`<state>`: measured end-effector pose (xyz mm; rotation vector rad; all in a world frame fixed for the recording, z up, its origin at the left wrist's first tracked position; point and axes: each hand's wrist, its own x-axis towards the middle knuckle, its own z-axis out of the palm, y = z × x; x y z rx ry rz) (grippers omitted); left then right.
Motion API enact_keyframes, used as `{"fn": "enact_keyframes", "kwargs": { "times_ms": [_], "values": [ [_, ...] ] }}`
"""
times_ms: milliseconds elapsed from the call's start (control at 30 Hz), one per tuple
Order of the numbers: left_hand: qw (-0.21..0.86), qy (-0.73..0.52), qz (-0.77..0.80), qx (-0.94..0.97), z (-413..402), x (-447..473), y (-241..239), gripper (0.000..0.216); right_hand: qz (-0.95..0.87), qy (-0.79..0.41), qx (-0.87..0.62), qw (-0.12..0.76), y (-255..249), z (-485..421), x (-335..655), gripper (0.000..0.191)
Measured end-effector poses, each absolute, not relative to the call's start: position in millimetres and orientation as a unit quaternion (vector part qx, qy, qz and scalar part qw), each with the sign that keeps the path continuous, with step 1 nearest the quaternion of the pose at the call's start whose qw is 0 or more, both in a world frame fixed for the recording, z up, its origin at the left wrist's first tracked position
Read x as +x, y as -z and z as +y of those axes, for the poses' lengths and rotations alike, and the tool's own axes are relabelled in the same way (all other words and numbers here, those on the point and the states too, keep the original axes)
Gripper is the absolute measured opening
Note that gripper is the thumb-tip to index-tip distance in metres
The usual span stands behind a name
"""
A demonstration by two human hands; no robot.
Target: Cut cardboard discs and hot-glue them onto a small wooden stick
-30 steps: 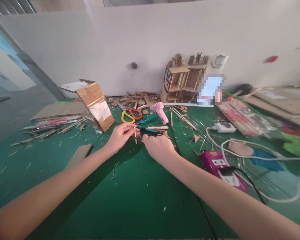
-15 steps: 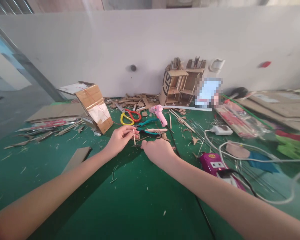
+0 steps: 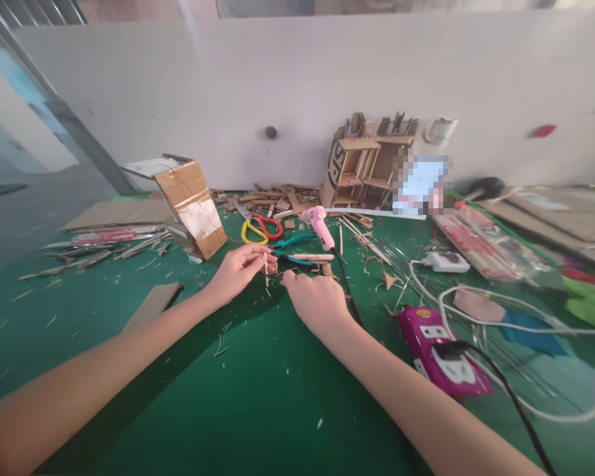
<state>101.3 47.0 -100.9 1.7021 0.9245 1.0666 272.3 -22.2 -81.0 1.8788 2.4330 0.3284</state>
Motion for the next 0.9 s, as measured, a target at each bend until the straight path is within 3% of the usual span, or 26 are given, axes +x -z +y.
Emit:
{"fn": "enact_keyframes", "kwargs": {
  "times_ms": [667, 900],
  "values": [
    [0.438, -0.431, 0.375, 0.694, 46.8, 102.5, 102.7, 0.023, 0.831, -0.125, 0.539, 0.054, 83.3, -18.6, 275.1, 0.025],
    [0.447, -0.431, 0.374, 0.689, 47.2, 102.1, 102.8, 0.023, 0.805, -0.160, 0.571, 0.023, 87.2, -28.5, 271.9, 0.039]
  ]
}}
